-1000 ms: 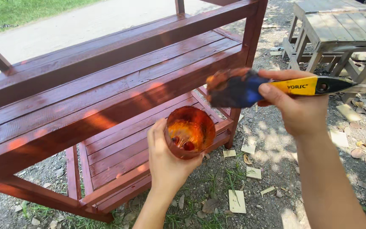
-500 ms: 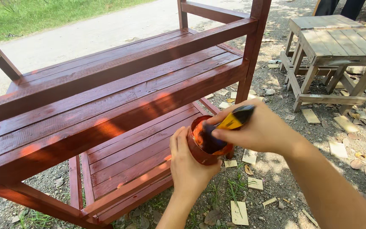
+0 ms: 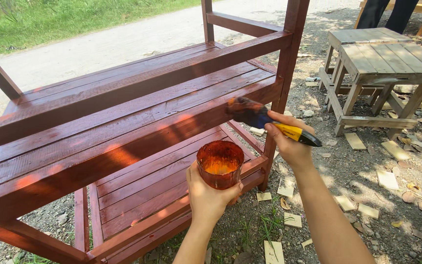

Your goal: The person applies reddish-brown paint to a wooden shelving unit using a brush. They hold a small container of paint in one hand and repeatedly dip the brush to coat the shelves and frame.

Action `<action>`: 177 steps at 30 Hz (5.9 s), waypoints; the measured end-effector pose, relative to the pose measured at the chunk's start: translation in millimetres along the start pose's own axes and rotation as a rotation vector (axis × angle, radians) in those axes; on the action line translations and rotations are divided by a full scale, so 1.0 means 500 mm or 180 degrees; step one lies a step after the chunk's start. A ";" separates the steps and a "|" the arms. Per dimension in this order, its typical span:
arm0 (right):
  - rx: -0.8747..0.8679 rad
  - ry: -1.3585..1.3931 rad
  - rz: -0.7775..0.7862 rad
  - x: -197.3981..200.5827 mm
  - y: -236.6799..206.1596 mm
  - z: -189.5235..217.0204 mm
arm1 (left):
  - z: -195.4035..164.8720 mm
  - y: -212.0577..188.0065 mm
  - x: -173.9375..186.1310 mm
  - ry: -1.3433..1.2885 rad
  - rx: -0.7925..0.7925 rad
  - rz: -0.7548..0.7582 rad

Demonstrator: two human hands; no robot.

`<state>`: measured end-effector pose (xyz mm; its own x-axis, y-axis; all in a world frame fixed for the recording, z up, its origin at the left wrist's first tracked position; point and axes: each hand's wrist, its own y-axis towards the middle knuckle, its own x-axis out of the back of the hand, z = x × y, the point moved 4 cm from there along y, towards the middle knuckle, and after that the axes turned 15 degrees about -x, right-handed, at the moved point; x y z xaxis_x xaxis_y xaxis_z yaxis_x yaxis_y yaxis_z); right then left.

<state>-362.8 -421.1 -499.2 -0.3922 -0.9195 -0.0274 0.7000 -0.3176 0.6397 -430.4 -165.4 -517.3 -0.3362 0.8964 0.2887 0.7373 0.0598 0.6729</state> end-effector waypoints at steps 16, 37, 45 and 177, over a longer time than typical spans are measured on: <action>0.0712 0.0113 0.0295 -0.121 -0.117 0.030 | 0.027 -0.046 0.105 0.0785 0.0094 -0.0069; 0.1426 -0.1206 -0.0342 0.038 0.007 0.079 | 0.014 -0.059 0.073 0.0704 0.0123 0.0037; 0.1625 -0.1556 -0.0231 -0.003 -0.022 0.075 | 0.005 -0.056 0.074 0.0757 0.0208 0.0150; -0.0238 0.1246 0.0798 -0.287 -0.039 0.074 | 0.113 -0.130 0.376 0.0723 0.0775 -0.0862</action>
<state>-342.3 -274.2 -479.2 0.0389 -0.9836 -0.1759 0.7911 -0.0773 0.6067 -508.6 24.2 -545.3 -0.6371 0.7163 0.2848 0.7124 0.4060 0.5725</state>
